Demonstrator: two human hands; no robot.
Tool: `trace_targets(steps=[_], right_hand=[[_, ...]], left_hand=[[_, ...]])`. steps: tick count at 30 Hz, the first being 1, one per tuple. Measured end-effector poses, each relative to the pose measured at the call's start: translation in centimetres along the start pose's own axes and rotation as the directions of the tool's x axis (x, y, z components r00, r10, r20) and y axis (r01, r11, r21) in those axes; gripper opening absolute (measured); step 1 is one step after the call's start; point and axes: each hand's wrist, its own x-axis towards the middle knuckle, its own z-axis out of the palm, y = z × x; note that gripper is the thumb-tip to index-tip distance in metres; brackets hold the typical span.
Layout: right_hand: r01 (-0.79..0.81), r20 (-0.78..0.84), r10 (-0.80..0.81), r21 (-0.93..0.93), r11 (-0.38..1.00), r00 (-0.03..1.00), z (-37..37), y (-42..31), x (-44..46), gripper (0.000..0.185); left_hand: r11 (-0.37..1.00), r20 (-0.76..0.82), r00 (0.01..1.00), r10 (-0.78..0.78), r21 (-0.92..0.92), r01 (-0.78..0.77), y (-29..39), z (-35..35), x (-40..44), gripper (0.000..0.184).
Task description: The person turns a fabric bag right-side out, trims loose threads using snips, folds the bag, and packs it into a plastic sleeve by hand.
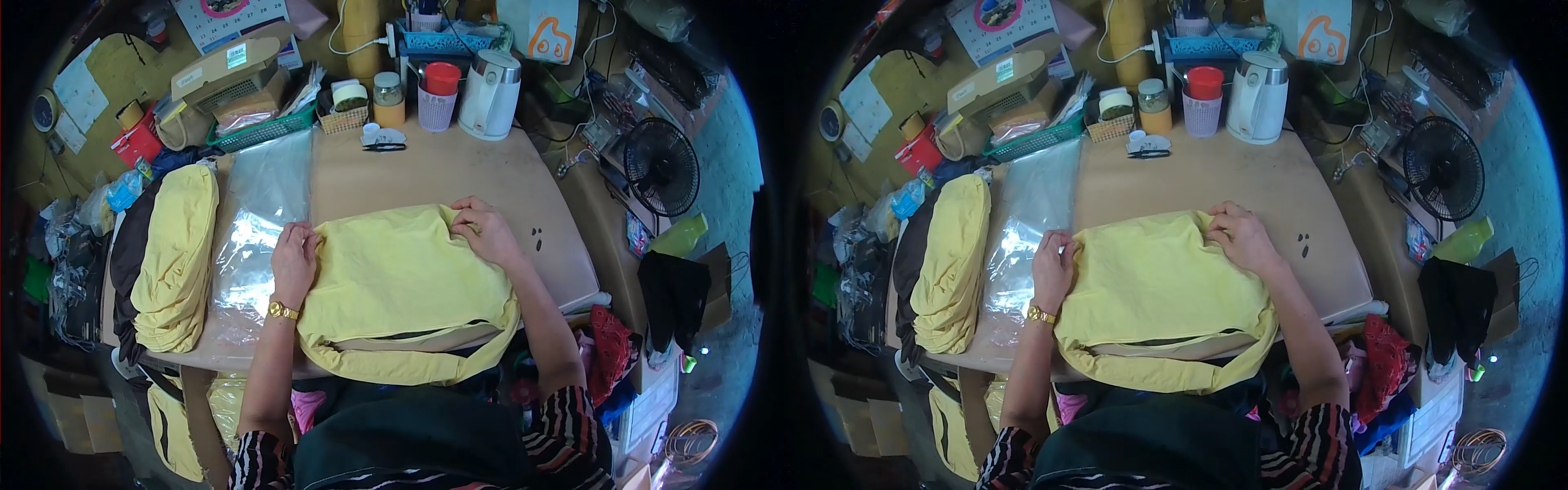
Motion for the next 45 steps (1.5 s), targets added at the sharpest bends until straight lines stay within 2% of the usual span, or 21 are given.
trace_targets(steps=[2, 9, 14, 16, 18, 19, 20, 23, 26, 32, 33, 34, 35, 36, 38, 39, 40, 41, 43, 44, 45], right_hand=[[0.147, -0.088, -0.162, -0.154, 0.977, 0.983, 1.0, 0.2, -0.4, 0.015], [0.159, -0.065, -0.188, -0.307, 0.938, 0.98, 3.0, 2.7, -1.2, 0.013], [0.214, -0.324, -0.358, -0.404, 0.889, 0.875, 3.0, 2.6, -0.8, 0.005], [0.066, -0.372, -0.002, 0.158, 0.985, 0.928, 1.3, 2.5, -0.5, 0.006], [0.028, -0.416, 0.188, 0.46, 0.887, 0.89, -3.0, 2.2, -0.1, 0.008], [0.034, -0.429, 0.138, 0.369, 0.929, 0.892, -5.7, 2.7, 0.4, 0.006], [0.034, -0.422, 0.115, 0.329, 0.944, 0.899, -6.5, 2.8, 1.2, 0.007], [0.175, -0.24, -0.14, 0.135, 0.975, 0.961, -7.3, 2.1, 3.2, 0.016], [0.084, -0.14, -0.084, -0.009, 0.996, 0.987, -1.7, -1.1, 3.5, 0.035], [-0.071, -0.074, 0.061, -0.128, 0.989, 0.995, 2.3, 3.7, 5.5, 0.028], [-0.032, -0.219, 0.007, -0.108, 0.994, 0.976, 1.1, 2.8, 6.2, 0.023], [0.004, -0.354, -0.035, -0.088, 0.996, 0.935, 0.0, 1.4, 6.7, 0.02], [0.05, -0.409, -0.14, -0.225, 0.973, 0.902, -1.4, -1.0, 7.1, 0.017], [0.082, -0.446, -0.25, -0.361, 0.929, 0.86, -3.0, -3.4, 7.5, 0.014], [0.177, -0.56, -0.497, -0.527, 0.831, 0.663, -4.7, -5.7, 7.8, 0.012], [0.193, -0.579, -0.572, -0.585, 0.788, 0.581, -5.3, -6.8, 7.6, 0.012], [0.191, -0.549, -0.355, -0.334, 0.923, 0.757, -5.1, -8.1, 6.0, 0.012], [0.113, -0.428, -0.131, -0.067, 0.991, 0.894, -4.4, -9.0, 4.0, 0.012], [-0.052, -0.043, 0.05, -0.05, 0.997, 0.998, -1.1, -9.2, 0.4, 0.013], [-0.032, 0.045, 0.037, -0.091, 0.995, 0.998, 0.8, -9.7, -1.1, 0.014], [-0.01, 0.131, 0.027, -0.128, 0.992, 0.991, 2.7, -9.8, -2.2, 0.015]], left_hand=[[0.998, 0.025, 0.998, 0.059, -0.028, -0.059, 0.7, -0.7, -0.2, 0.016], [0.998, 0.124, 0.991, 0.055, -0.044, -0.05, -0.1, -0.1, -1.4, 0.018], [0.994, 0.01, 0.998, 0.065, -0.086, -0.064, -2.0, 1.4, -2.0, 0.013], [0.96, -0.103, 0.987, -0.124, -0.263, 0.093, -1.4, 0.4, -1.7, 0.013], [0.751, -0.016, 0.907, -0.421, -0.567, 0.338, -3.0, -1.5, -1.0, 0.025], [0.606, 0.054, 0.851, -0.522, -0.678, 0.415, -3.2, -2.9, -0.5, 0.028], [0.608, 0.056, 0.842, -0.536, -0.667, 0.431, -2.9, -3.7, 0.2, 0.028], [0.783, -0.087, 0.922, -0.377, -0.561, 0.267, -1.5, -4.3, 1.1, 0.03], [0.869, -0.142, 0.954, -0.263, -0.465, 0.17, -0.3, -2.9, 1.2, 0.028], [0.888, -0.229, 0.927, -0.297, -0.422, 0.18, -0.4, -2.2, -0.2, 0.021], [0.873, -0.224, 0.903, -0.365, -0.419, 0.249, -0.9, -2.6, -0.3, 0.021], [0.911, -0.314, 0.899, -0.306, -0.372, 0.18, 0.5, -3.1, 0.2, 0.021], [0.911, -0.304, 0.899, -0.316, -0.36, 0.199, 1.2, -2.7, 1.1, 0.021], [0.887, -0.459, 0.835, -0.303, -0.456, 0.071, 1.6, -2.1, 2.5, 0.024], [0.852, -0.594, 0.741, -0.313, -0.52, -0.057, 2.3, -3.7, 1.9, 0.027], [0.905, -0.335, 0.874, -0.353, -0.36, 0.227, 3.3, -6.3, 1.3, 0.033], [0.894, -0.057, 0.895, -0.443, -0.108, 0.436, 3.9, -7.7, 0.4, 0.039], [0.87, 0.161, 0.874, -0.458, -0.12, 0.478, 3.7, -7.6, -1.2, 0.045], [0.822, 0.528, 0.724, -0.445, -0.08, 0.563, 4.7, -7.3, -4.1, 0.058], [0.805, 0.595, 0.618, -0.513, 0.083, 0.588, 4.4, -5.7, -5.1, 0.063], [0.813, 0.6, 0.637, -0.484, 0.039, 0.581, 5.3, -4.9, -5.5, 0.063]])
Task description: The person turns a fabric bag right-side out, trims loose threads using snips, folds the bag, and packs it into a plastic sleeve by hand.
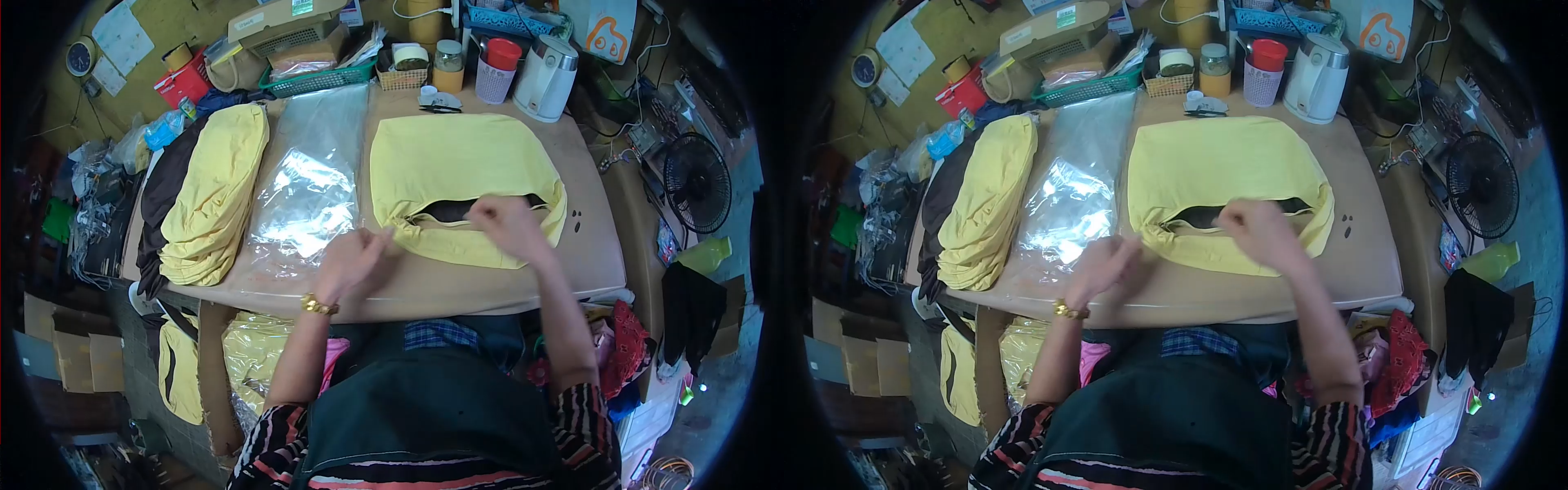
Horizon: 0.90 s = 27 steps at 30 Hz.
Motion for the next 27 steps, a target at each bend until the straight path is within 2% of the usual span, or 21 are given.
trace_targets(steps=[2, 3, 4, 5, 6, 7, 8, 9, 10, 11, 12, 15, 16, 18, 19, 20, 22, 23, 24, 26, 27], right_hand=[[0.198, -0.151, -0.187, 0.055, 0.979, 0.971, 5.2, 2.1, -0.2, 0.017], [0.196, -0.148, -0.186, 0.056, 0.979, 0.971, 5.8, 1.3, -0.1, 0.017], [0.059, -0.088, -0.05, 0.103, 0.993, 0.995, 6.4, 0.6, 0.1, 0.021], [-0.081, -0.023, 0.085, 0.14, 0.987, 0.996, 6.5, 0.2, 0.2, 0.024], [-0.08, -0.023, 0.084, 0.137, 0.987, 0.996, 6.5, 0.6, 0.5, 0.024], [-0.046, -0.165, 0.039, -0.038, 0.998, 0.986, 6.3, 1.6, 1.2, 0.027], [-0.038, -0.292, -0.027, -0.213, 0.976, 0.956, 5.9, 2.6, 1.7, 0.03], [-0.021, -0.387, -0.077, -0.243, 0.97, 0.919, 4.8, 3.7, 2.2, 0.031], [-0.007, -0.476, -0.13, -0.275, 0.962, 0.87, 3.6, 5.0, 2.7, 0.031], [-0.171, -0.448, 0.064, -0.202, 0.964, 0.892, 2.1, 6.4, 3.0, 0.029], [-0.335, -0.404, 0.256, -0.138, 0.932, 0.879, 0.9, 7.4, 3.2, 0.028], [-0.294, -0.338, 0.214, -0.206, 0.933, 0.916, -1.4, 7.6, 4.3, 0.028], [-0.289, -0.332, 0.21, -0.209, 0.934, 0.92, -2.4, 7.7, 5.0, 0.028], [-0.232, -0.228, 0.183, -0.209, 0.95, 0.956, -4.0, 8.2, 6.0, 0.029], [-0.138, -0.292, 0.075, -0.202, 0.97, 0.954, -4.3, 9.2, 6.3, 0.029], [-0.138, -0.289, 0.075, -0.203, 0.969, 0.954, -4.8, 9.6, 6.2, 0.029], [-0.236, -0.43, 0.112, -0.248, 0.94, 0.896, -5.8, 9.6, 5.9, 0.025], [-0.19, -0.39, 0.069, -0.281, 0.941, 0.918, -6.0, 9.3, 5.3, 0.026], [-0.146, -0.272, 0.089, -0.198, 0.969, 0.958, -5.5, 9.1, 5.1, 0.028], [-0.133, -0.012, 0.132, -0.109, 0.985, 0.991, -3.1, 8.3, 4.4, 0.036], [-0.131, 0.093, 0.148, -0.165, 0.978, 0.985, -1.1, 8.2, 4.1, 0.036]], left_hand=[[0.999, 0.006, 1.0, 0.028, -0.033, -0.028, 0.6, 2.5, 0.4, 0.063], [0.996, -0.117, 0.989, 0.085, -0.015, -0.087, 0.1, 3.9, 1.7, 0.061], [0.989, -0.238, 0.961, 0.142, 0.011, -0.144, 0.8, 4.4, 2.3, 0.058], [0.987, -0.229, 0.96, 0.158, 0.052, -0.15, 1.2, 4.6, 2.5, 0.039], [0.987, -0.231, 0.96, 0.159, 0.049, -0.152, 0.6, 4.9, 2.7, 0.039], [0.896, -0.082, 0.983, 0.164, -0.404, -0.184, -0.3, 5.2, 2.9, 0.028], [0.627, 0.057, 0.971, 0.232, -0.772, -0.104, -1.4, 5.5, 3.0, 0.02], [0.626, 0.062, 0.971, 0.229, -0.773, -0.099, -1.9, 4.8, 2.1, 0.02], [0.533, 0.185, 0.952, 0.243, -0.846, 0.029, -2.2, 3.5, 0.9, 0.025], [0.432, 0.304, 0.914, 0.268, -0.886, 0.168, -2.3, 2.8, -0.3, 0.034], [0.43, 0.31, 0.914, 0.261, -0.885, 0.177, -2.0, 2.9, -1.2, 0.034], [0.211, 0.411, 0.849, 0.332, -0.91, 0.358, -3.8, 5.0, -2.1, 0.051], [0.204, 0.407, 0.852, 0.329, -0.912, 0.357, -2.3, 4.4, -3.1, 0.051], [-0.049, 0.427, 0.855, 0.293, -0.887, 0.46, 0.3, 3.1, -5.0, 0.033], [-0.133, 0.348, 0.772, 0.532, -0.866, 0.483, -2.6, 4.0, -3.8, 0.023], [-0.189, 0.245, 0.634, 0.734, -0.822, 0.537, -5.5, 5.0, -2.7, 0.013], [0.312, 0.477, 0.701, 0.531, -0.879, 0.361, -4.1, 2.4, -4.0, 0.004], [0.51, 0.356, 0.865, 0.352, -0.848, 0.142, -3.6, 2.4, -4.5, 0.004], [0.509, 0.359, 0.863, 0.355, -0.849, 0.143, -2.7, 2.4, -4.6, 0.004], [0.573, -0.053, 0.973, 0.226, -0.801, -0.177, -0.1, 3.2, -4.8, 0.008], [0.57, -0.046, 0.972, 0.229, -0.803, -0.172, 1.4, 3.8, -4.6, 0.008]])
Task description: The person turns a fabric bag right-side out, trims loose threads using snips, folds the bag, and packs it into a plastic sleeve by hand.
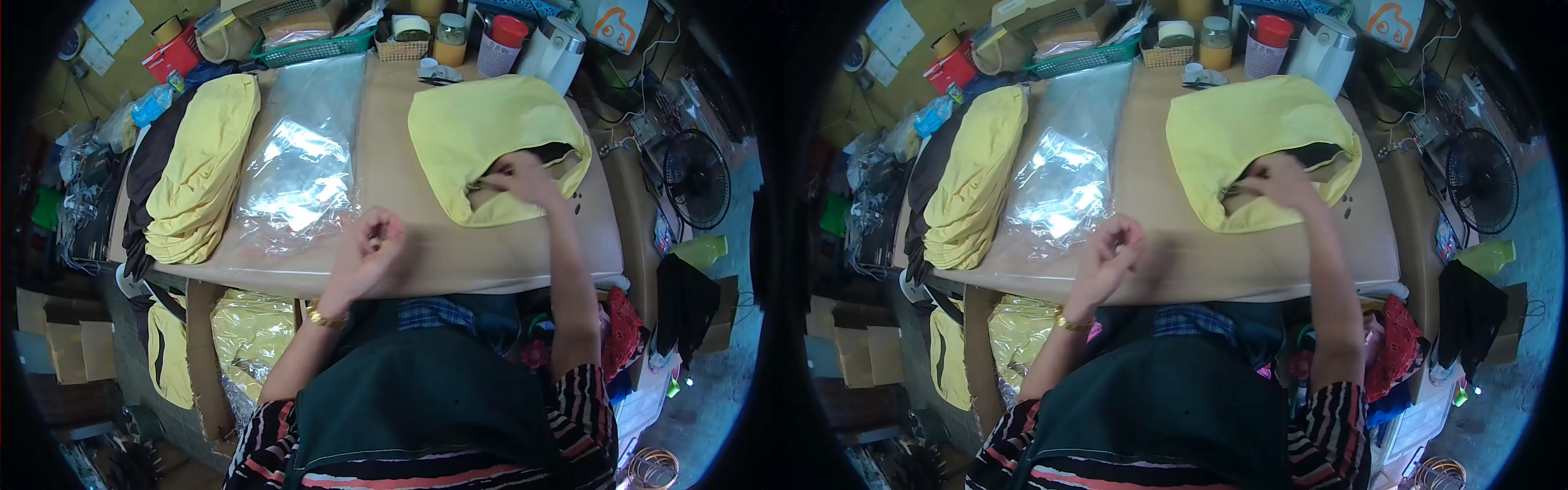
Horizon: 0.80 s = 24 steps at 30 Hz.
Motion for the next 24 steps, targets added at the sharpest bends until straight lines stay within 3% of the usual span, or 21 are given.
trace_targets(steps=[1, 2, 3, 4, 5, 6, 8, 9, 10, 11, 12, 13, 14, 15, 16, 17, 18, 19, 20, 22, 24], right_hand=[[0.221, 0.006, -0.222, 0.085, 0.972, 0.975, 1.0, -2.5, -1.2, 0.031], [0.394, -0.145, -0.405, -0.102, 0.914, 0.903, 3.3, -2.4, -1.4, 0.029], [0.388, -0.148, -0.402, -0.112, 0.915, 0.904, 4.4, -3.2, -1.5, 0.029], [0.375, -0.132, -0.359, 0.122, 0.919, 0.924, 5.4, -4.0, -1.6, 0.029], [0.336, -0.11, -0.318, 0.35, 0.874, 0.942, 5.6, -4.3, -2.1, 0.028], [0.329, -0.118, -0.307, 0.343, 0.88, 0.944, 5.4, -4.1, -2.9, 0.028], [0.317, -0.309, -0.335, -0.11, 0.942, 0.89, 4.5, -3.7, -4.0, 0.024], [0.305, -0.319, -0.326, -0.115, 0.945, 0.89, 3.9, -2.3, -3.9, 0.024], [0.175, -0.378, -0.201, -0.102, 0.979, 0.904, 3.2, 0.1, -3.7, 0.024], [0.045, -0.43, -0.074, -0.079, 0.996, 0.9, 2.5, 2.0, -3.6, 0.023], [0.041, -0.431, -0.07, -0.077, 0.996, 0.899, 1.5, 2.8, -3.4, 0.023], [-0.115, -0.327, 0.112, 0.007, 0.993, 0.938, 0.4, 3.1, -3.1, 0.022], [-0.275, -0.201, 0.285, 0.074, 0.959, 0.937, 0.0, 3.1, -2.9, 0.021], [-0.272, -0.193, 0.283, 0.079, 0.959, 0.94, 0.3, 2.8, -2.8, 0.021], [-0.226, -0.327, 0.233, 0.06, 0.972, 0.916, 0.8, 2.3, -2.6, 0.017], [-0.18, -0.455, 0.176, 0.034, 0.983, 0.873, 1.3, 1.9, -2.4, 0.013], [-0.173, -0.449, 0.171, 0.037, 0.984, 0.877, 1.4, 0.1, -2.7, 0.013], [-0.015, -0.553, 0.036, 0.042, 0.999, 0.832, 1.2, -2.8, -3.8, 0.009], [0.14, -0.65, -0.087, 0.03, 0.99, 0.755, 1.3, -5.3, -5.1, 0.007], [0.282, -0.691, -0.184, 0.031, 0.959, 0.699, 2.2, -8.5, -7.2, 0.008], [0.085, -0.38, 0.078, 0.395, 0.915, 0.922, 3.7, -10.1, -9.7, 0.015]], left_hand=[[0.97, -0.011, 0.986, 0.164, 0.184, -0.159, 0.4, 1.8, 0.8, 0.01], [0.881, 0.008, 0.945, 0.327, 0.359, -0.308, 0.6, 3.1, 1.7, 0.013], [0.881, 0.015, 0.943, 0.332, 0.352, -0.316, 0.4, 3.8, 2.9, 0.013], [0.63, 0.106, 0.876, 0.471, 0.654, -0.418, -0.1, 4.4, 4.1, 0.018], [0.276, 0.242, 0.794, 0.557, 0.848, -0.452, -0.8, 4.8, 5.2, 0.024], [0.264, 0.212, 0.793, 0.571, 0.868, -0.421, -1.6, 4.7, 6.0, 0.024], [0.217, 0.21, 0.793, 0.572, 0.893, -0.393, -3.2, 3.3, 6.9, 0.026], [0.171, 0.19, 0.797, 0.573, 0.924, -0.343, -3.5, 2.5, 7.0, 0.028], [0.17, 0.202, 0.795, 0.572, 0.919, -0.356, -3.4, 1.6, 6.7, 0.028], [0.251, 0.159, 0.871, 0.464, 0.92, -0.302, -3.3, 0.7, 6.0, 0.03], [0.322, 0.114, 0.931, 0.347, 0.918, -0.232, -3.1, 0.4, 5.4, 0.032], [0.321, 0.112, 0.932, 0.346, 0.919, -0.23, -2.0, 0.6, 4.8, 0.032], [0.439, 0.167, 0.977, 0.134, 0.874, -0.21, -0.6, 0.8, 4.1, 0.033], [0.544, 0.236, 0.969, -0.079, 0.824, -0.156, 0.1, 0.8, 3.4, 0.034], [0.739, 0.3, 0.941, -0.159, 0.667, -0.088, -0.6, 0.3, 2.9, 0.035], [0.737, 0.289, 0.943, -0.163, 0.671, -0.078, -1.1, 0.1, 2.7, 0.035], [0.921, 0.353, 0.92, -0.17, 0.39, 0.02, -1.6, 0.2, 2.6, 0.033], [0.989, 0.414, 0.898, -0.148, 0.063, 0.134, -1.9, 0.5, 2.5, 0.032], [0.984, 0.387, 0.913, -0.131, -0.062, 0.167, -1.1, 1.0, 2.2, 0.026], [0.976, 0.348, 0.93, -0.118, -0.13, 0.172, -1.2, 1.2, 2.0, 0.025], [0.966, 0.313, 0.944, -0.104, -0.193, 0.171, -1.2, 1.4, 1.9, 0.024]])
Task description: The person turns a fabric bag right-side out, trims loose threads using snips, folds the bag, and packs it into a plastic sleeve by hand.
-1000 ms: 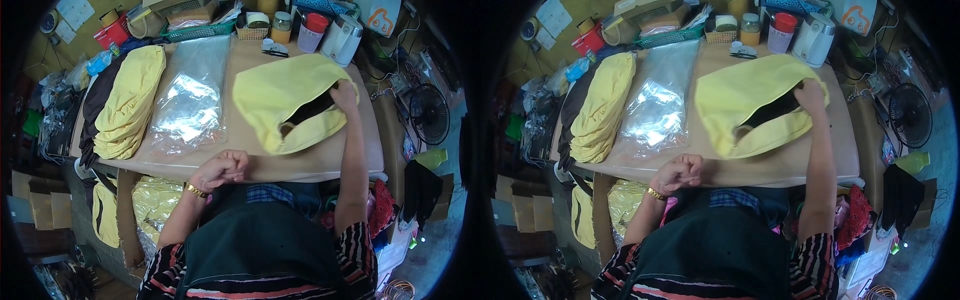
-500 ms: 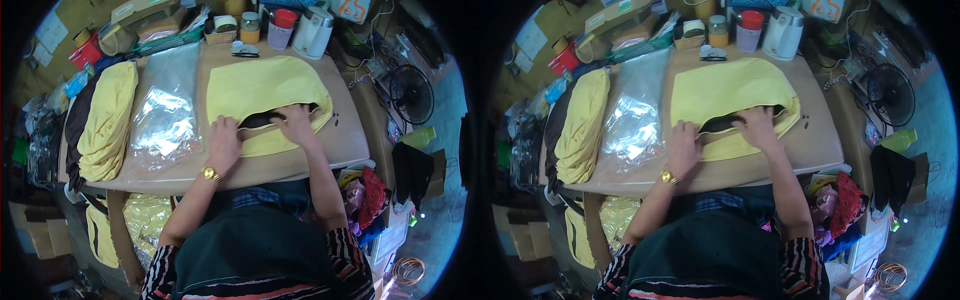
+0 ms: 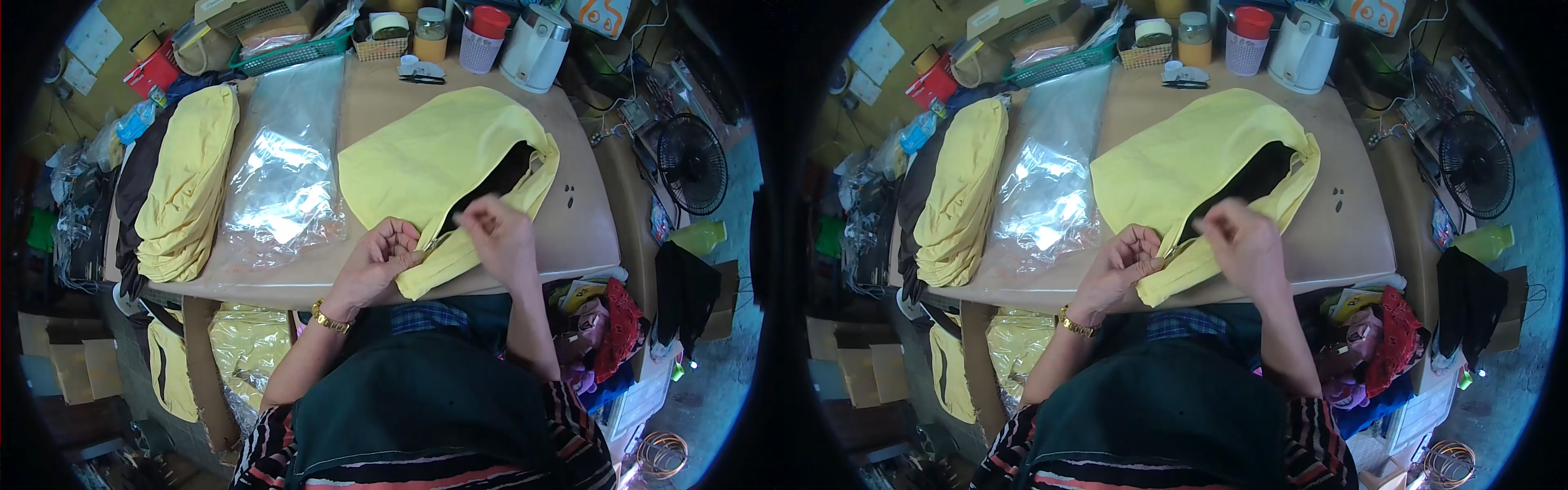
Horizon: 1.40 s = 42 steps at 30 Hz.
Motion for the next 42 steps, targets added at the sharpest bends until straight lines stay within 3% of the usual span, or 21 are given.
trace_targets(steps=[3, 4, 5, 8, 12, 14, 21, 23, 24, 26, 27, 28, 29, 33, 38, 40, 42], right_hand=[[0.03, 0.094, -0.034, 0.044, 0.999, 0.995, 1.1, -0.6, -2.1, 0.023], [0.001, 0.114, -0.003, 0.021, 1.0, 0.993, 1.7, 0.2, -2.5, 0.036], [-0.003, 0.111, 0.001, 0.017, 1.0, 0.994, 2.0, 0.3, -2.8, 0.036], [-0.067, 0.178, 0.036, 0.176, 0.982, 0.983, 2.7, -0.1, -3.2, 0.061], [-0.035, 0.103, 0.024, 0.11, 0.993, 0.994, 3.3, -0.4, -3.6, 0.055], [0.1, 0.037, -0.102, 0.06, 0.993, 0.994, 3.3, 0.8, -3.5, 0.049], [0.019, 0.11, -0.032, 0.12, 0.993, 0.993, 2.6, -1.5, -3.4, 0.027], [0.217, 0.072, -0.214, -0.032, 0.976, 0.974, 2.5, -0.5, -3.2, 0.023], [0.282, 0.081, -0.275, -0.091, 0.955, 0.958, 2.6, -0.4, -3.5, 0.025], [0.329, 0.06, -0.324, -0.218, 0.919, 0.944, 3.6, -0.5, -4.0, 0.02], [0.346, 0.048, -0.347, -0.285, 0.894, 0.937, 4.1, -0.4, -4.2, 0.02], [0.333, 0.03, -0.341, -0.311, 0.89, 0.939, 4.5, -0.4, -4.4, 0.02], [0.328, 0.032, -0.331, -0.258, 0.909, 0.943, 4.9, -0.4, -4.5, 0.019], [0.325, 0.092, -0.317, -0.091, 0.941, 0.944, 5.1, 0.0, -4.6, 0.017], [0.373, 0.038, -0.371, -0.104, 0.922, 0.928, 4.0, 1.3, -3.8, 0.015], [0.362, -0.054, -0.412, -0.384, 0.849, 0.909, 2.2, 2.2, -2.3, 0.012], [0.282, -0.187, -0.433, -0.526, 0.802, 0.882, 0.5, 4.3, -0.8, 0.01]], left_hand=[[0.992, -0.07, 0.992, 0.101, 0.078, -0.096, -0.1, 0.5, -0.3, 0.02], [0.993, -0.099, 0.989, 0.112, 0.04, -0.108, -0.2, 0.6, -0.3, 0.018], [0.993, -0.128, 0.984, 0.121, 0.001, -0.122, -0.3, 0.7, -0.3, 0.016], [0.991, -0.144, 0.985, 0.093, -0.08, -0.106, -1.0, 0.5, -0.2, 0.017], [0.994, -0.159, 0.982, 0.102, -0.022, -0.107, -0.9, 0.6, -0.5, 0.015], [0.988, -0.147, 0.984, 0.104, -0.099, -0.119, -0.7, 0.4, -0.6, 0.015], [0.989, -0.164, 0.979, 0.123, -0.059, -0.134, -1.6, 0.6, -0.5, 0.015], [0.98, -0.215, 0.959, 0.186, 0.115, -0.164, -1.9, 0.5, -0.7, 0.018], [0.98, -0.19, 0.964, 0.187, 0.109, -0.168, -2.0, 0.7, -0.8, 0.018], [0.888, -0.223, 0.917, 0.33, 0.403, -0.222, -2.1, 1.4, -0.8, 0.022], [0.889, -0.192, 0.924, 0.33, 0.392, -0.237, -1.3, 1.9, -1.0, 0.022], [0.744, -0.157, 0.945, 0.285, 0.658, -0.115, 0.1, 2.3, -1.4, 0.025], [0.511, -0.14, 0.96, 0.242, 0.86, -0.004, 1.0, 2.6, -1.6, 0.028], [0.356, -0.047, 0.979, 0.199, 0.934, -0.028, 0.7, 1.9, -1.5, 0.025], [0.266, -0.047, 0.986, 0.162, 0.964, 0.002, 1.9, 2.4, -2.7, 0.028], [0.255, -0.06, 0.989, 0.139, 0.967, 0.023, 2.5, 2.5, -3.4, 0.026], [0.243, -0.056, 0.988, 0.142, 0.97, 0.021, 2.9, 2.3, -4.2, 0.025]])
